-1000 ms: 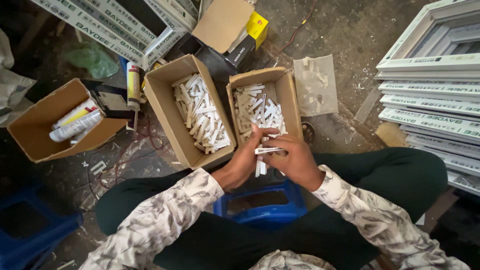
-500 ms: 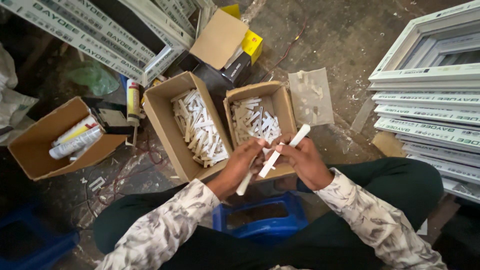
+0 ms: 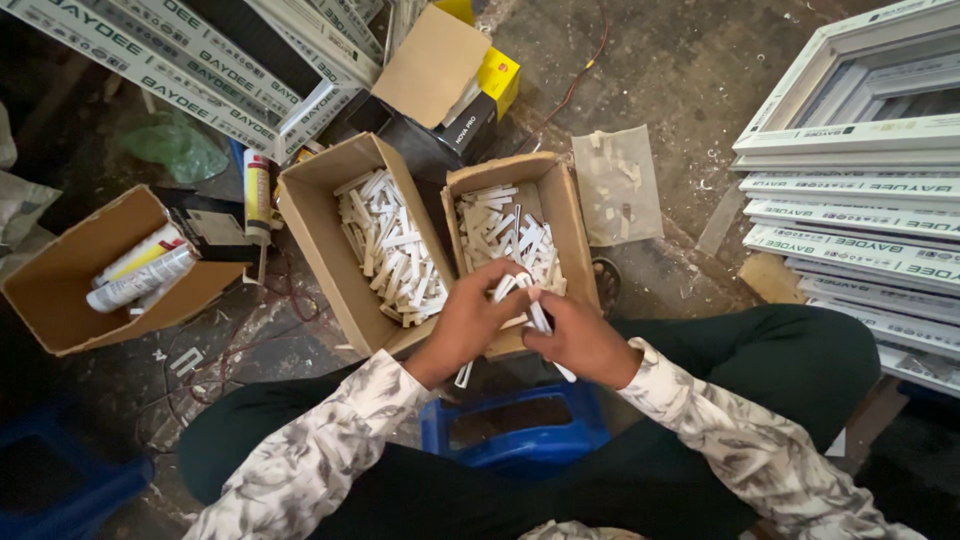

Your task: The person sits cross-legged and repeatedly picks small white plastic pieces from one cardboard box, inspects them by turning them over, and places them into a second box. The process continues throughout the clip with no other objects handled.

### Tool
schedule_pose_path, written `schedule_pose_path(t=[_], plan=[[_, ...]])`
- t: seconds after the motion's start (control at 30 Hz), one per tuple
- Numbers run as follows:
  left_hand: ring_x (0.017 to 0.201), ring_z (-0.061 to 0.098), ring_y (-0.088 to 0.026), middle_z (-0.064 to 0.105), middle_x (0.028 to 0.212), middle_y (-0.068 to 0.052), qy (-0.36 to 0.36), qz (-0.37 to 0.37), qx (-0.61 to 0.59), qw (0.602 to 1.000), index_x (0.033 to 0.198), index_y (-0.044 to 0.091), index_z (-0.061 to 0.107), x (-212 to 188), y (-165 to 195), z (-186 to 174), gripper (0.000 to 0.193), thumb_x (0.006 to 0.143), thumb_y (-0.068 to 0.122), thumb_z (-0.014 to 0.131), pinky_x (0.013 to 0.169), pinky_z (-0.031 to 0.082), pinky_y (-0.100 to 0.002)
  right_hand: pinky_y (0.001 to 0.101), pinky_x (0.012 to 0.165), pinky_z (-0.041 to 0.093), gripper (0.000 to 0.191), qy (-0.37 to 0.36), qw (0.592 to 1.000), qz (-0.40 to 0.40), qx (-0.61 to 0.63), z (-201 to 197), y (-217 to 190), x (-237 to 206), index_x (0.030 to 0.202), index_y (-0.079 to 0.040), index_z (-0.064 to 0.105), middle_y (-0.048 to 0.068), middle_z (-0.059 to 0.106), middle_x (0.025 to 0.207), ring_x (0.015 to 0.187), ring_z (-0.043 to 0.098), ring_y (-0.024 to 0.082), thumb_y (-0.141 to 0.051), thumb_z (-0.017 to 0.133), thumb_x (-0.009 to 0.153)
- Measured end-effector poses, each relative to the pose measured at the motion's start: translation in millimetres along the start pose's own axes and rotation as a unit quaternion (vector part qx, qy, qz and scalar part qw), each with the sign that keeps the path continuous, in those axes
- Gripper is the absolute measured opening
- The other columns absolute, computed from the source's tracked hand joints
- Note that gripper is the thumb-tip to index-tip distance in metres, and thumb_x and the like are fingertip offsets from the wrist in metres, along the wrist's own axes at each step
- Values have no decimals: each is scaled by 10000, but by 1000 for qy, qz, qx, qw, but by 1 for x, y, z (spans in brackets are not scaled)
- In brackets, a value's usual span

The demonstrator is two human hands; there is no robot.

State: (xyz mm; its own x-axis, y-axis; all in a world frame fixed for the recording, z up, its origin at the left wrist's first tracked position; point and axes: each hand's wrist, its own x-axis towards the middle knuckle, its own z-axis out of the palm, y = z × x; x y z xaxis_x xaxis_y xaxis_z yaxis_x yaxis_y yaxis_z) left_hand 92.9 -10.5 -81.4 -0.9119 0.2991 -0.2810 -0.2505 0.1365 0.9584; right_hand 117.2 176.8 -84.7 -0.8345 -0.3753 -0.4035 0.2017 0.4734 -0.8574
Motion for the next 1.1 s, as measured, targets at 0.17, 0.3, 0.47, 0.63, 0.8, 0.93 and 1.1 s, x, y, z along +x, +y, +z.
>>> schedule_pose_path(t=[0.17,0.3,0.47,0.63,0.8,0.93,1.1], plan=[[847,649,-45,726,947,26,53,16,-20,998,1144,48,724,10,5,-18,228,964,186,701,740,537,-235,335,590,538,246,-12,996,48,-76,-14,4,9,1002,-21,704,106,718,711,598,708,180,-230,757,885],[597,510,-71,676,825,-2,126,-72,-62,987,1162,40,728,17,6,-35,230,1000,187,658,501,406,-259,304,619,527,248,59,997,-2,-50,-22,15,14,1101,-43,754,83,730,737,644,658,141,-202,746,911],[790,669,-17,781,981,-42,87,23,-107,990,1198,-6,717,24,-2,-34,211,1073,145,639,676,537,-187,253,651,487,332,30,973,15,227,-27,25,16,1304,-15,688,55,713,907,749,583,100,-131,623,1000],[705,624,-45,790,930,-37,86,-28,-101,991,1118,33,677,17,0,-24,192,936,46,618,600,486,-213,258,822,579,279,95,964,-68,240,-19,14,13,1215,17,660,65,742,1051,961,687,82,-44,702,946],[643,524,-52,754,843,-32,103,-39,-98,989,999,33,653,12,-3,-13,124,875,30,642,541,407,-233,305,779,587,194,199,961,-191,-21,-11,-13,-6,1040,2,713,109,749,1024,907,732,179,-48,784,867],[756,570,-46,718,860,-46,145,43,-22,988,929,16,666,10,-9,-7,97,852,12,726,662,468,-218,351,775,562,182,239,911,-310,-131,-12,-27,-10,948,-12,670,106,690,990,893,695,268,-36,790,814],[666,531,-53,698,788,-48,151,-28,-66,986,915,17,641,5,-4,1,98,843,20,708,569,430,-228,357,675,556,141,199,857,-363,-305,-10,-30,-9,933,-35,707,83,671,927,825,676,239,-32,799,825]])
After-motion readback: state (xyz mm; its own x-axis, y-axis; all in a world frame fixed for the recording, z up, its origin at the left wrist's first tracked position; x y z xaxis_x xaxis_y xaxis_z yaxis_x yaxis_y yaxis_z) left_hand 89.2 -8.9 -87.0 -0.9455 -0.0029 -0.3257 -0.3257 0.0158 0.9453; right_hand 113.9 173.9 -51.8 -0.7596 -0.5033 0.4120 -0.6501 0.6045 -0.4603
